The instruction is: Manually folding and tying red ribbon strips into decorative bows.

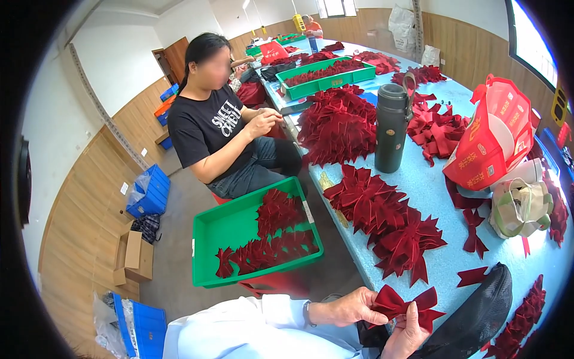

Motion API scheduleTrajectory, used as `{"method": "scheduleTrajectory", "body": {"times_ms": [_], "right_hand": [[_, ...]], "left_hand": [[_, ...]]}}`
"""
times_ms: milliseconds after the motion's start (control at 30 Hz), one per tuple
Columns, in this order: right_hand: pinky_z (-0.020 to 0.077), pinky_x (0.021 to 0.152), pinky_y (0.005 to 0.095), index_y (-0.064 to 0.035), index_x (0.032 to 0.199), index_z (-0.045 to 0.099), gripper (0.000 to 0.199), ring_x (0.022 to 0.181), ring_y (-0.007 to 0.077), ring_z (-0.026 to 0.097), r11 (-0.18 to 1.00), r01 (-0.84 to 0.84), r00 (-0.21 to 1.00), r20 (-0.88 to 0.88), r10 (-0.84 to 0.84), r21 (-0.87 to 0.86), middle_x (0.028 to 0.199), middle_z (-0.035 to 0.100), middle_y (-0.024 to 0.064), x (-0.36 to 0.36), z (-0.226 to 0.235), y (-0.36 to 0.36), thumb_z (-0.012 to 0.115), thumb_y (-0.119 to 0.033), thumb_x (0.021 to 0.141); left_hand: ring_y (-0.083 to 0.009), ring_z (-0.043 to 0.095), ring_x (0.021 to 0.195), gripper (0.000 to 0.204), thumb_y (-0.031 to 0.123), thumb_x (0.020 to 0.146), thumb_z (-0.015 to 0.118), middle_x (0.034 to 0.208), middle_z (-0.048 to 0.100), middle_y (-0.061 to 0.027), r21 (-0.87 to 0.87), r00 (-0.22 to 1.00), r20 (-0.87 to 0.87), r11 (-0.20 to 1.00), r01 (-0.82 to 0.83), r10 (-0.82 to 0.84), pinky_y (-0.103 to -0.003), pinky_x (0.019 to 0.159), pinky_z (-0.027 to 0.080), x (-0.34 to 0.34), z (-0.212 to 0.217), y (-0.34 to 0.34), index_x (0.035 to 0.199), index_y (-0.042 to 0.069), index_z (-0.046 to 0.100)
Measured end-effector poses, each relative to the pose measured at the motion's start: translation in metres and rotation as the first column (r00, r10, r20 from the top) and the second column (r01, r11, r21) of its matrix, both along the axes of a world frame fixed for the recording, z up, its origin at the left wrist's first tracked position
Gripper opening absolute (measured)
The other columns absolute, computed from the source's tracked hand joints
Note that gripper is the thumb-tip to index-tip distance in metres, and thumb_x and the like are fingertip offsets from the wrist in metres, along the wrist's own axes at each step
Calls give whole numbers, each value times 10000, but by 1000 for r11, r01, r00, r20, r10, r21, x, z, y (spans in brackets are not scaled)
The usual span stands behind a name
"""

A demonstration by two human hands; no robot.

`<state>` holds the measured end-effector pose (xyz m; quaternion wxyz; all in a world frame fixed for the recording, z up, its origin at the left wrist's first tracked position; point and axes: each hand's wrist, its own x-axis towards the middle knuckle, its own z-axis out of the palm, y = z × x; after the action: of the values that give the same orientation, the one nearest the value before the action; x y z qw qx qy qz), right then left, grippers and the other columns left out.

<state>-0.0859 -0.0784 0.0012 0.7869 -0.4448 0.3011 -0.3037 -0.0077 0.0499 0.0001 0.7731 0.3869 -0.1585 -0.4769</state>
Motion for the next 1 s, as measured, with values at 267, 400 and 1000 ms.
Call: {"method": "scheduleTrajectory", "body": {"times_ms": [267, 400, 1000], "right_hand": [[428, 560, 204, -43, 808, 609, 84, 578, 77, 521, 998, -40, 999, 35, 38, 58, 722, 609, 15, 4, 22, 8, 656, -109, 832], [438, 579, 207, -43, 826, 608, 64, 600, 78, 533, 995, -69, 997, 40, 66, 78, 741, 614, 10, -4, 10, 1, 651, -89, 829], [439, 592, 232, -18, 886, 632, 114, 666, 114, 586, 975, -192, 976, 124, 178, 110, 798, 648, 47, -4, 22, -14, 677, -31, 783]], "left_hand": [[-97, 575, 783, 308, 39, 784, 685, 954, 652, -53, -39, 994, -102, 998, -44, 40, -229, 670, 445, -6, -3, -1, 1082, 13, 616], [-108, 581, 807, 315, 23, 783, 673, 968, 649, -63, -8, 986, -134, 995, -97, 95, -239, 700, 450, -12, -5, -3, 1090, -6, 606], [-134, 609, 859, 287, 20, 827, 622, 958, 644, -80, 248, 993, 37, 962, -115, 109, -257, 768, 482, 31, 8, 24, 1108, -8, 571]]}}
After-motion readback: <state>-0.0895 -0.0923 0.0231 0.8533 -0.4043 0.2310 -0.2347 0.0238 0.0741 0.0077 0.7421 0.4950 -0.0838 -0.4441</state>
